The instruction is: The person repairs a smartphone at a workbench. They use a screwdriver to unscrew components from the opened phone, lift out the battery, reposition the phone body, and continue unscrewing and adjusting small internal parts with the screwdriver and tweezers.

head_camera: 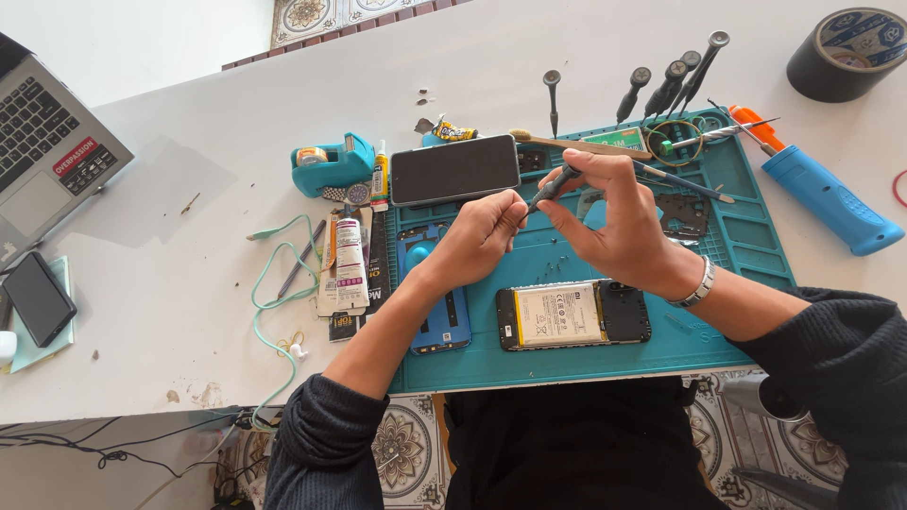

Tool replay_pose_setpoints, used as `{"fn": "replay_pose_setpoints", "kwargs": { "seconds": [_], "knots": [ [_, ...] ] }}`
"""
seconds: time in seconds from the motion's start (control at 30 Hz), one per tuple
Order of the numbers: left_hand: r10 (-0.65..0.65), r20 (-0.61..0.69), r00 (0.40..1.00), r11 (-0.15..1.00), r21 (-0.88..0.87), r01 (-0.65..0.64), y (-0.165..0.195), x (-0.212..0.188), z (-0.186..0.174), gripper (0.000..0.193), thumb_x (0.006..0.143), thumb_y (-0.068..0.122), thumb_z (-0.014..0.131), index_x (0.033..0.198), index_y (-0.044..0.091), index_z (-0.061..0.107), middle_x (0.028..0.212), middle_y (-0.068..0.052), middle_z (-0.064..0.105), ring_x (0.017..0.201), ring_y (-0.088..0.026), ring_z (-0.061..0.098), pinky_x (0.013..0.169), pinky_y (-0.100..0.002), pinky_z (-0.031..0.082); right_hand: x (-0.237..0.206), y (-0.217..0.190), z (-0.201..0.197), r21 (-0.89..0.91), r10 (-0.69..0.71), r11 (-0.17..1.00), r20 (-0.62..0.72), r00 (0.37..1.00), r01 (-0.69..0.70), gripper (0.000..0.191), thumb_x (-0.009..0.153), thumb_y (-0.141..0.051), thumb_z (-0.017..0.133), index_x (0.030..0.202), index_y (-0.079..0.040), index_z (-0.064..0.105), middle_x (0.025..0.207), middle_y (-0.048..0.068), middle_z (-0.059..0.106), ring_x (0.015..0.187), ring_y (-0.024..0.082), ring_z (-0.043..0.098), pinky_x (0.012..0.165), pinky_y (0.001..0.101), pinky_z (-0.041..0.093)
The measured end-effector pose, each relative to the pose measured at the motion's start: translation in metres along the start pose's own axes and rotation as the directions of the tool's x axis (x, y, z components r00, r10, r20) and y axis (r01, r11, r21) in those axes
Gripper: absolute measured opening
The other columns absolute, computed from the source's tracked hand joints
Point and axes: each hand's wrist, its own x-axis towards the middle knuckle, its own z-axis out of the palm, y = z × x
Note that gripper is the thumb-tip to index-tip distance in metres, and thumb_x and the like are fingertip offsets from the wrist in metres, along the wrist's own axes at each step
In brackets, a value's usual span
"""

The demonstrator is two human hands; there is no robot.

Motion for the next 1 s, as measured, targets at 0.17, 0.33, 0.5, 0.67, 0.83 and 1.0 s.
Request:
{"fn": "replay_pose_setpoints", "kwargs": {
  "seconds": [0.17, 0.33, 0.5, 0.67, 0.83, 1.0],
  "knots": [
    [0.015, 0.004, 1.000, 1.000, 0.004, -0.015, 0.002, 0.000, 0.001, 0.036, 0.112, 0.030, 0.048, 0.089, 0.002, 0.056, 0.070, 0.000, 0.052, 0.064, -0.008, 0.050, 0.058, -0.027, 0.045, 0.000, 0.000, -0.002, 0.032, 0.011, 0.999, 0.012, 1.000, -0.012, 0.056, 0.098, 0.003, 0.074, 0.138, -0.003, 0.036, 0.115, 0.018, 0.071, 0.108, 0.025, 0.075, 0.094, 0.0364, 0.061],
    [0.038, 0.015, 0.999, 0.998, -0.049, -0.038, 0.000, 0.000, 0.000, 0.034, 0.112, 0.027, 0.046, 0.090, 0.002, 0.055, 0.076, -0.001, 0.056, 0.068, -0.008, 0.053, 0.062, -0.027, 0.049, -0.002, -0.006, 0.000, 0.101, 0.046, 0.994, 0.052, 0.998, -0.051, 0.057, 0.098, 0.006, 0.073, 0.140, -0.003, 0.036, 0.113, 0.017, 0.070, 0.106, 0.024, 0.075, 0.095, 0.0361, 0.061],
    [0.129, -0.009, 0.992, 0.992, -0.005, -0.130, -0.008, -0.001, -0.004, 0.029, 0.112, 0.021, 0.047, 0.095, 0.001, 0.058, 0.075, -0.004, 0.058, 0.070, -0.011, 0.056, 0.066, -0.029, 0.050, -0.003, -0.017, 0.004, 0.224, -0.145, 0.970, 0.234, 0.961, 0.092, 0.054, 0.091, 0.003, 0.078, 0.134, -0.004, 0.047, 0.106, 0.011, 0.072, 0.099, 0.023, 0.072, 0.091, 0.0376, 0.059],
    [0.156, -0.015, 0.988, 0.988, -0.011, -0.157, -0.018, -0.002, -0.006, 0.027, 0.111, 0.023, 0.051, 0.098, 0.001, 0.059, 0.078, -0.005, 0.063, 0.072, -0.011, 0.059, 0.066, -0.029, 0.051, -0.012, -0.027, 0.016, 0.342, -0.197, 0.938, 0.413, 0.889, 0.049, 0.051, 0.086, -0.002, 0.081, 0.128, -0.007, 0.053, 0.105, 0.007, 0.074, 0.095, 0.025, 0.070, 0.085, 0.0388, 0.058],
    [0.181, -0.031, 0.983, 0.982, 0.056, -0.179, -0.024, 0.000, -0.004, 0.027, 0.106, 0.026, 0.063, 0.101, 0.000, 0.061, 0.076, -0.005, 0.063, 0.067, -0.012, 0.056, 0.060, -0.029, 0.048, -0.017, -0.024, 0.022, 0.354, -0.188, 0.935, 0.479, 0.858, 0.007, 0.052, 0.086, -0.003, 0.082, 0.129, -0.008, 0.052, 0.107, 0.007, 0.074, 0.094, 0.027, 0.069, 0.083, 0.0389, 0.058],
    [0.196, -0.013, 0.981, 0.978, 0.078, -0.194, -0.024, 0.000, -0.004, 0.026, 0.105, 0.026, 0.066, 0.101, 0.001, 0.063, 0.076, -0.005, 0.065, 0.066, -0.011, 0.057, 0.059, -0.028, 0.048, -0.020, -0.022, 0.025, 0.357, -0.240, 0.931, 0.460, 0.855, 0.069, 0.054, 0.088, -0.003, 0.081, 0.131, -0.009, 0.049, 0.111, 0.008, 0.073, 0.096, 0.028, 0.069, 0.084, 0.0397, 0.057]
  ]
}}
